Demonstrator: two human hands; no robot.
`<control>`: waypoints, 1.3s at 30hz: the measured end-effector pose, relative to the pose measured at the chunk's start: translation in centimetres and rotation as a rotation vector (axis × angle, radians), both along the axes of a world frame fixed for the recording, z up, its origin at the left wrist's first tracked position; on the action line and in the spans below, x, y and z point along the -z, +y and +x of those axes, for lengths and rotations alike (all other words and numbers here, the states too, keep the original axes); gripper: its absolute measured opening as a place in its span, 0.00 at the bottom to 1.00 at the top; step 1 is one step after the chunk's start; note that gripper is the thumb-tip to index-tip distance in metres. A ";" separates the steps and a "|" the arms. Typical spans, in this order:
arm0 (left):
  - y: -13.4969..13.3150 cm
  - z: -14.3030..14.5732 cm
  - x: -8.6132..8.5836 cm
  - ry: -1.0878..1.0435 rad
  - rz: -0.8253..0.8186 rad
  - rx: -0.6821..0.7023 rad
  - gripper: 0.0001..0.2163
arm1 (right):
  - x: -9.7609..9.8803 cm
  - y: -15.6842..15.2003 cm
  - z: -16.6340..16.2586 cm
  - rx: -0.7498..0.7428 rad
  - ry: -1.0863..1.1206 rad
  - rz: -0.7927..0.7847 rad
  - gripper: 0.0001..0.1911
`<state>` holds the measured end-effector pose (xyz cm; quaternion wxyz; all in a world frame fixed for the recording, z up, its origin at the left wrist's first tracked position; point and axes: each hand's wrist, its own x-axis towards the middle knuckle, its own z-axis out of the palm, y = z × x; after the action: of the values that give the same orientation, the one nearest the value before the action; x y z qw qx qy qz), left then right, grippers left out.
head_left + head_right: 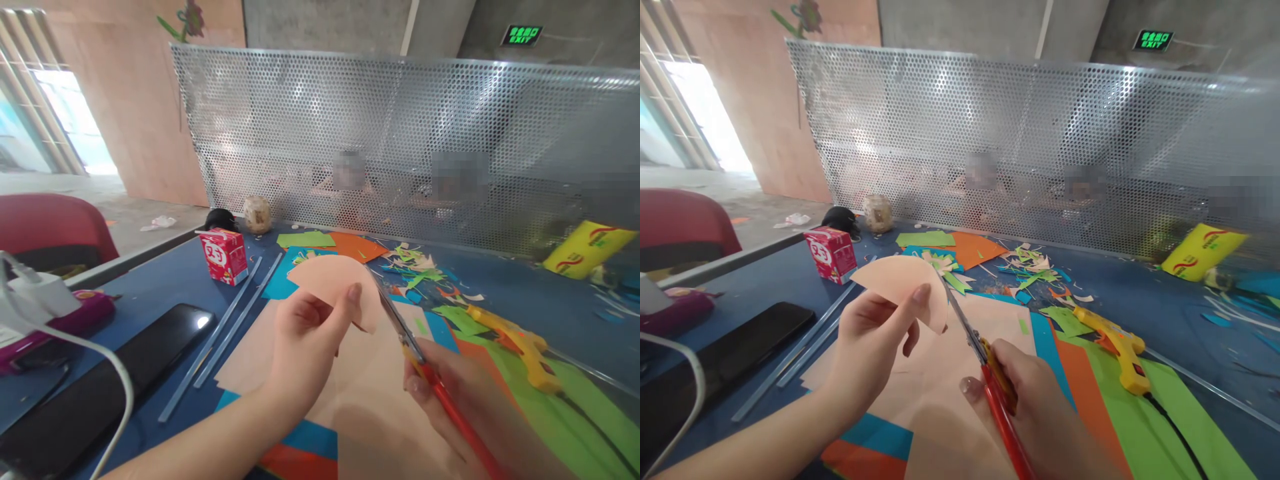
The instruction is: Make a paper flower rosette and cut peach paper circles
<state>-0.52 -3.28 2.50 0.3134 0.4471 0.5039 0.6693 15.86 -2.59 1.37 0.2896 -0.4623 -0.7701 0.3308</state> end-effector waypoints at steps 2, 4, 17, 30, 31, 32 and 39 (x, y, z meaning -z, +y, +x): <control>0.0 0.0 0.1 0.000 -0.013 -0.014 0.15 | 0.0 0.0 0.0 0.002 0.014 -0.001 0.14; 0.0 -0.1 0.1 0.003 -0.025 -0.034 0.15 | -0.1 -0.1 0.0 0.000 0.017 -0.013 0.14; -0.2 0.2 -0.2 0.044 0.031 -0.005 0.14 | 0.0 0.0 0.2 -0.033 -0.044 0.034 0.13; 0.0 -0.2 0.1 -0.095 0.070 0.053 0.12 | 0.8 0.3 0.4 -0.040 -0.010 -0.047 0.15; 0.0 -0.2 0.2 -0.102 0.070 0.041 0.11 | 0.9 0.4 0.4 -0.041 -0.006 -0.052 0.15; 0.0 -0.2 0.2 -0.098 0.070 0.026 0.11 | 1.1 0.4 0.5 -0.041 0.000 -0.055 0.15; -0.2 0.0 -0.1 -0.050 0.102 0.023 0.13 | 0.6 0.1 0.2 -0.060 0.007 -0.014 0.13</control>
<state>-0.51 -3.51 2.63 0.3106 0.4514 0.4559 0.7014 16.11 -2.46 0.81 0.2790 -0.4398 -0.7802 0.3465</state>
